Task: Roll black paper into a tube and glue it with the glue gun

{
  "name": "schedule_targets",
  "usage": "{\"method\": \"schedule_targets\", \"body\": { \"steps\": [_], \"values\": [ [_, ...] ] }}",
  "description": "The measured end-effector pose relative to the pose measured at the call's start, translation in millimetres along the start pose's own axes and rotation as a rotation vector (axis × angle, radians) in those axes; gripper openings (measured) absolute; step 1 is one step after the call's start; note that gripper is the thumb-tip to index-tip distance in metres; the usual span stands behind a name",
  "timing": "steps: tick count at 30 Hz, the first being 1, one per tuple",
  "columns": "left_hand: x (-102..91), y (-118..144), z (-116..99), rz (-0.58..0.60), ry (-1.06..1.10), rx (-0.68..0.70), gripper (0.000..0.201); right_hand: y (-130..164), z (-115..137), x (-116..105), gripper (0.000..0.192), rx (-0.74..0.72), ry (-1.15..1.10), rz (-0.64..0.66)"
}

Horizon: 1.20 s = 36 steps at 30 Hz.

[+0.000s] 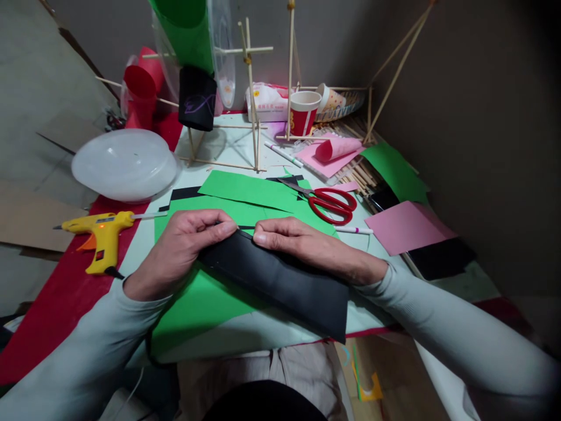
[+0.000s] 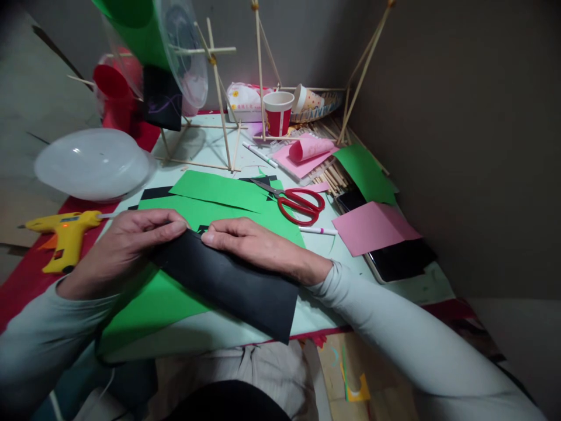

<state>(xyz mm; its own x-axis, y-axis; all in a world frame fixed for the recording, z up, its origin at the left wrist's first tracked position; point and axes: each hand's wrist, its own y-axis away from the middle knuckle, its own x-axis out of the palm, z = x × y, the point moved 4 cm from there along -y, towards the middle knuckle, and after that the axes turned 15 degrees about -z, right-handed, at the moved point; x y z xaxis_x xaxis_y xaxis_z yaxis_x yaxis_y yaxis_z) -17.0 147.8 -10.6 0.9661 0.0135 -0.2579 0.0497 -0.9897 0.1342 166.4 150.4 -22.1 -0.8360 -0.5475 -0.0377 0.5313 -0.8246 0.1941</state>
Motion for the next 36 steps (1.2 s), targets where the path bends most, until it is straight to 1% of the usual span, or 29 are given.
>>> {"method": "schedule_targets", "body": {
  "steps": [6, 9, 12, 14, 16, 21, 23, 24, 25, 27, 28, 29, 30, 31, 33, 36],
  "values": [
    [-3.2, -0.4, -0.5, -0.003, -0.048, 0.027, 0.032, -1.9, 2.9, -0.6, 0.04, -0.126, 0.084, -0.031],
    [-6.0, -1.6, 0.5, -0.009, -0.046, 0.02, 0.031, -1.1, 2.8, -2.4, 0.039, -0.074, 0.048, -0.009],
    [-10.8, -3.1, 0.3, -0.078, -0.021, 0.017, 0.03, 0.1, 3.0, -5.1, 0.037, 0.007, -0.021, 0.005],
    [-12.5, -3.8, -0.4, -0.11, -0.015, 0.022, 0.029, 0.2, 3.9, -6.9, 0.037, 0.028, -0.032, -0.009],
    [-12.6, -4.5, -1.0, -0.111, -0.025, 0.029, 0.029, -0.4, 5.0, -7.6, 0.038, 0.026, -0.01, -0.02],
    [-16.1, -8.7, -1.3, -0.087, -0.097, 0.072, 0.029, -2.9, 7.1, -6.8, 0.041, -0.043, 0.095, -0.037],
    [-16.2, -8.9, -2.7, -0.058, -0.198, 0.137, 0.028, -3.6, 6.0, -6.2, 0.041, -0.061, 0.144, -0.039],
    [-15.4, -7.9, -4.7, -0.057, -0.268, 0.204, 0.027, -3.8, 5.3, -5.7, 0.04, -0.079, 0.178, -0.038],
    [-13.6, -6.0, -7.8, -0.067, -0.34, 0.303, 0.024, -4.0, 4.7, -5.2, 0.04, -0.103, 0.215, -0.04],
    [-6.8, 1.5, -15.6, -0.093, -0.461, 0.552, 0.02, -3.8, 3.7, -3.7, 0.039, -0.161, 0.292, -0.041],
    [-2.0, 6.2, -18.5, -0.086, -0.501, 0.668, 0.021, -3.5, 3.2, -2.8, 0.037, -0.184, 0.32, -0.042],
    [3.1, 10.5, -19.9, -0.051, -0.527, 0.752, 0.022, -2.9, 2.9, -1.8, 0.036, -0.196, 0.34, -0.039],
    [7.6, 13.9, -20.0, -0.007, -0.545, 0.803, 0.024, -2.3, 2.7, -0.8, 0.035, -0.2, 0.35, -0.032],
    [10.7, 15.8, -18.9, 0.038, -0.556, 0.817, 0.025, -1.6, 2.9, -0.2, 0.033, -0.196, 0.346, -0.024],
    [12.1, 16.1, -15.9, 0.091, -0.564, 0.79, 0.027, -0.5, 4.3, -0.1, 0.032, -0.171, 0.311, -0.004],
    [6.8, 13.1, -13.4, 0.09, -0.568, 0.759, 0.027, -0.1, 7.2, -2.8, 0.032, -0.131, 0.274, 0.033]
  ]
}}
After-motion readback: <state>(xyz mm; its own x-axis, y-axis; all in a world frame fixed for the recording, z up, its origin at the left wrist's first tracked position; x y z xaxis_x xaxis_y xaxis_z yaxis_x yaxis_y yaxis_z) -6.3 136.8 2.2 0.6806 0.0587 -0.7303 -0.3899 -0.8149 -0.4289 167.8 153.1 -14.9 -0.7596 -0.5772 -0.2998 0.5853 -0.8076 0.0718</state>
